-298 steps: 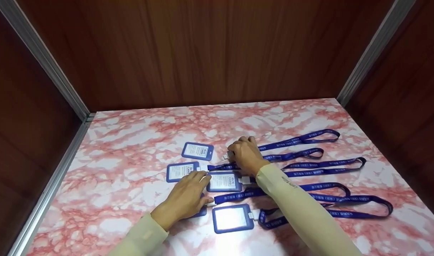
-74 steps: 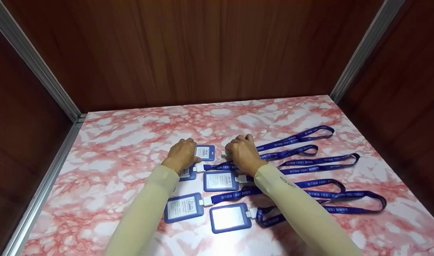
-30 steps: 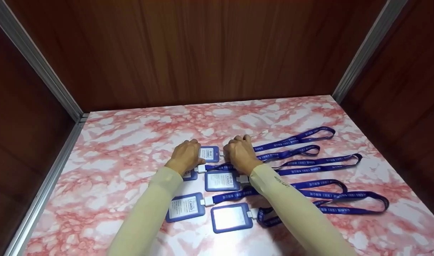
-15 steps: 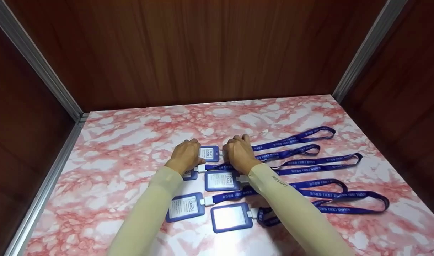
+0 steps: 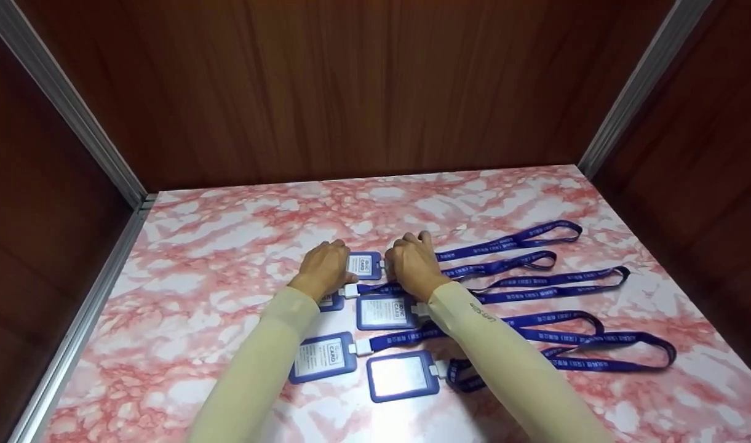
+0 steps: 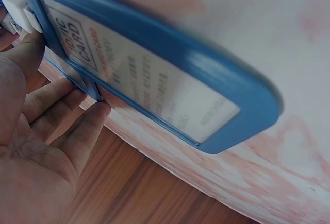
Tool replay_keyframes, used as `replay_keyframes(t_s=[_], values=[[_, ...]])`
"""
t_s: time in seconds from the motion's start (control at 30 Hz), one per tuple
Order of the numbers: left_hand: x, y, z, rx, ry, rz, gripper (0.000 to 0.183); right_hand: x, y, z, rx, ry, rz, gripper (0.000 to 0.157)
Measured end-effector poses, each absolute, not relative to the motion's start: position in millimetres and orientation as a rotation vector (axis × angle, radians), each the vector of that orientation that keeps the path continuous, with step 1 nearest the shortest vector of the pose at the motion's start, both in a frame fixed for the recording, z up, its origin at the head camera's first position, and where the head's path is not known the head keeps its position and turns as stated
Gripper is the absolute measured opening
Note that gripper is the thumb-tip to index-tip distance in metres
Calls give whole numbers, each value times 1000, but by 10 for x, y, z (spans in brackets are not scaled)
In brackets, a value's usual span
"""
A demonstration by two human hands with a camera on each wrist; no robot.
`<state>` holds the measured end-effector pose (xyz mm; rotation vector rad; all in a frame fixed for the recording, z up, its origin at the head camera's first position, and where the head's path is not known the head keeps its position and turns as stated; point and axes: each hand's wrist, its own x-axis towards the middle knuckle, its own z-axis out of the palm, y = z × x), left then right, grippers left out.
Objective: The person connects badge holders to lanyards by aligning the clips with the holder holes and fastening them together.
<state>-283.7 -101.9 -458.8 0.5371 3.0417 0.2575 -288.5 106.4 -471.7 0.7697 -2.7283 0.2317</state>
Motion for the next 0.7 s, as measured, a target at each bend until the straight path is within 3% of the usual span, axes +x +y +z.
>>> replay_keyframes(t_s=[0.37, 0.7], values=[[-2841, -997, -4584, 543, 3035, 222, 44, -2887, 1040, -4725, 743, -2762, 257, 4], [-2827, -1045, -4600, 552, 3016, 277, 50, -2874, 1073, -4736, 721, -2763, 301, 12]])
